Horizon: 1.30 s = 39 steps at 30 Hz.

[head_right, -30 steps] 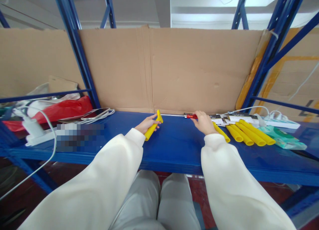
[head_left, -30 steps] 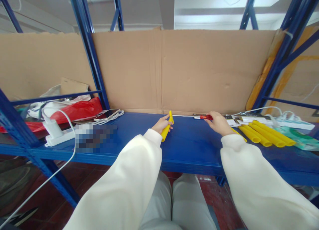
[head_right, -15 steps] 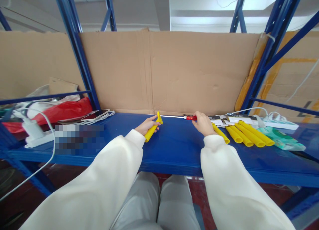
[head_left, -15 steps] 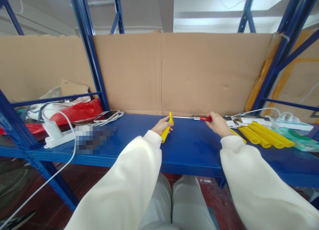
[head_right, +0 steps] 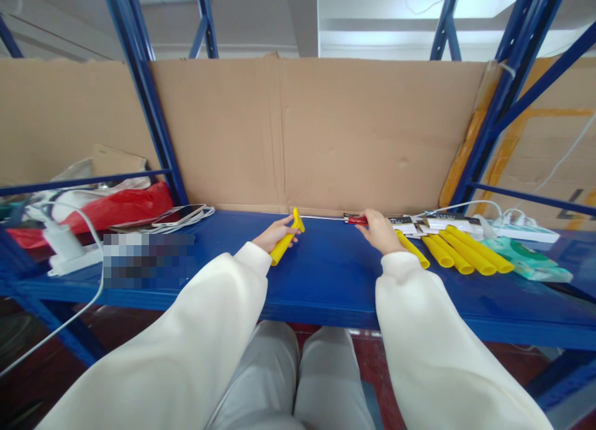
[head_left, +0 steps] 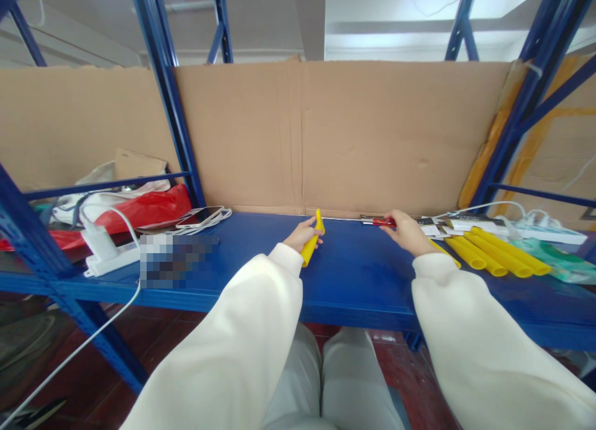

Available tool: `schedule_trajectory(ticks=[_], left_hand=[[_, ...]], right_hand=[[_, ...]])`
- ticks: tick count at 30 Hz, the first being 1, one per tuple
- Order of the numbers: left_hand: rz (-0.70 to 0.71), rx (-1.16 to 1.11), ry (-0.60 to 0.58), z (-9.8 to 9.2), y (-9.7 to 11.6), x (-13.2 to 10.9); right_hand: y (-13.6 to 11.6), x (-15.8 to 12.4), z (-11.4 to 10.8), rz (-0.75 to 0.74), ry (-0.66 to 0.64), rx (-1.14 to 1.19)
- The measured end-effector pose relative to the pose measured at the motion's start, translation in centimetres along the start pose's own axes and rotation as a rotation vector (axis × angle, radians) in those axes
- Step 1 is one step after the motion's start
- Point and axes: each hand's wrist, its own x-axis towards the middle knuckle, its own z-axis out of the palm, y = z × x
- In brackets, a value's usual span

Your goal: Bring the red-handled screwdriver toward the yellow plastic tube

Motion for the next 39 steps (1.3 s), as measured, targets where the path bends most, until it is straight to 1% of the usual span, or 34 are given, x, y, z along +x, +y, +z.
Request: schedule_trajectory(ticks=[6, 13, 19, 25, 30, 33, 39], left_hand=[[0.003, -0.010, -0.005, 0.03, -0.01, -0.01], [0.009, -0.040, -0.022, -0.23, -0.39, 0.51], [0.011, -0.020, -0.011, -0.16, -0.23, 0.26], [0.010, 0.002, -0.006, -0.04, -0.06, 0.02], [0.016, -0.005, -0.014, -0.19, -0.27, 0.34], [0.017, -0.004, -0.023, -0.23, -0.31, 0.40], [0.017, -0.006, -0.008, -0.11, -0.11, 0.06]], right_hand=[[-0.05, 0.06, -0.20, 0.010, 0.005, -0.017], [0.10, 0.01, -0.15, -0.023, 0.013, -0.043], [-0.05, 0.05, -0.04, -0.023, 0.012, -0.011], [0.03, -0.02, -0.13, 0.013, 0.030, 0.007], [0.05, -0.12, -0.32, -0.009, 0.034, 0.011], [-0.11, -0.13, -0.39, -0.011, 0.040, -0.015], [-0.21, -0.17, -0.38, 0.011, 0.011, -0.087]])
